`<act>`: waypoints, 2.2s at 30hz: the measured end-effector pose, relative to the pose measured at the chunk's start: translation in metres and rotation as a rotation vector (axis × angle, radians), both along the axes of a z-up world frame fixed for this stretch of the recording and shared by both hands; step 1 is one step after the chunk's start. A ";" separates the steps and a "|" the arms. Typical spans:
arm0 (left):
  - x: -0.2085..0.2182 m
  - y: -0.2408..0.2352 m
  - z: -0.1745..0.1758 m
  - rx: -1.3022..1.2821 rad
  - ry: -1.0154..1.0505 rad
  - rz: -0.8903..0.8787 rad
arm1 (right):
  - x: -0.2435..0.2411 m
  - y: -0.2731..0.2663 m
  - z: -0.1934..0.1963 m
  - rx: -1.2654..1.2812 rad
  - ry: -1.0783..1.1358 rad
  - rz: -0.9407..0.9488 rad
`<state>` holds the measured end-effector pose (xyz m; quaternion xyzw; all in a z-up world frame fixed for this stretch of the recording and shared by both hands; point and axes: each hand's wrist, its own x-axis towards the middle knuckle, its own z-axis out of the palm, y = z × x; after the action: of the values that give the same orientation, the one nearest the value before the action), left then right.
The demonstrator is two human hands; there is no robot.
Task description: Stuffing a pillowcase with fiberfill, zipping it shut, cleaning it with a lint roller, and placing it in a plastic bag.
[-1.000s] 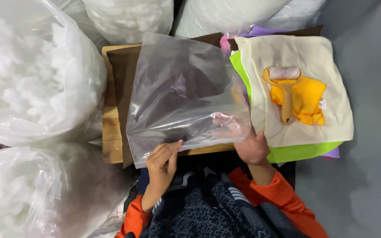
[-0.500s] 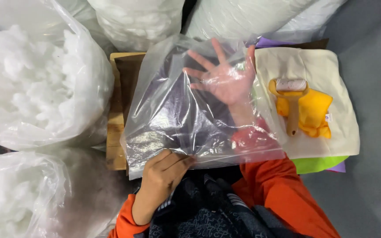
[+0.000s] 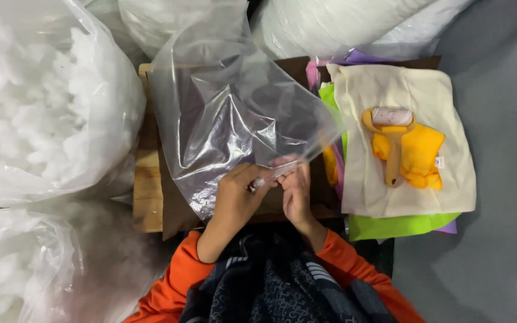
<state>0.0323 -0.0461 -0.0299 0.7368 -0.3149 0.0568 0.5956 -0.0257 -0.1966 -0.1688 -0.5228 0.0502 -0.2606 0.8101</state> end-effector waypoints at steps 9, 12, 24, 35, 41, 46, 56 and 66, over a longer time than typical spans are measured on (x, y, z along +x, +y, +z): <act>0.022 0.073 0.014 -0.167 0.211 0.307 | 0.026 -0.019 0.053 -0.573 0.086 -0.210; 0.030 0.095 0.025 -0.303 0.138 0.470 | 0.026 -0.025 0.072 -1.023 -0.037 -0.379; 0.040 0.111 0.004 -0.111 -0.495 0.698 | 0.067 -0.003 0.109 -0.954 0.846 -0.059; 0.035 0.101 0.031 -0.084 -0.548 0.620 | 0.036 -0.106 0.200 -1.200 0.263 -0.062; 0.011 0.074 0.033 -0.005 -0.404 0.403 | -0.028 -0.188 0.260 -1.620 0.849 -0.056; 0.012 0.021 -0.004 0.303 -0.161 0.030 | -0.018 -0.165 0.230 -1.458 1.178 -0.156; 0.052 -0.006 -0.043 0.310 -0.025 -0.046 | 0.041 -0.197 0.132 -1.463 1.236 -0.378; 0.098 -0.036 -0.040 0.158 -0.149 0.009 | -0.093 -0.157 0.250 -1.614 0.250 -0.695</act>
<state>0.1306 -0.0825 -0.0699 0.7765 -0.3585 0.0895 0.5104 -0.1191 -0.3531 0.0808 -0.9145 0.0952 -0.3890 0.0582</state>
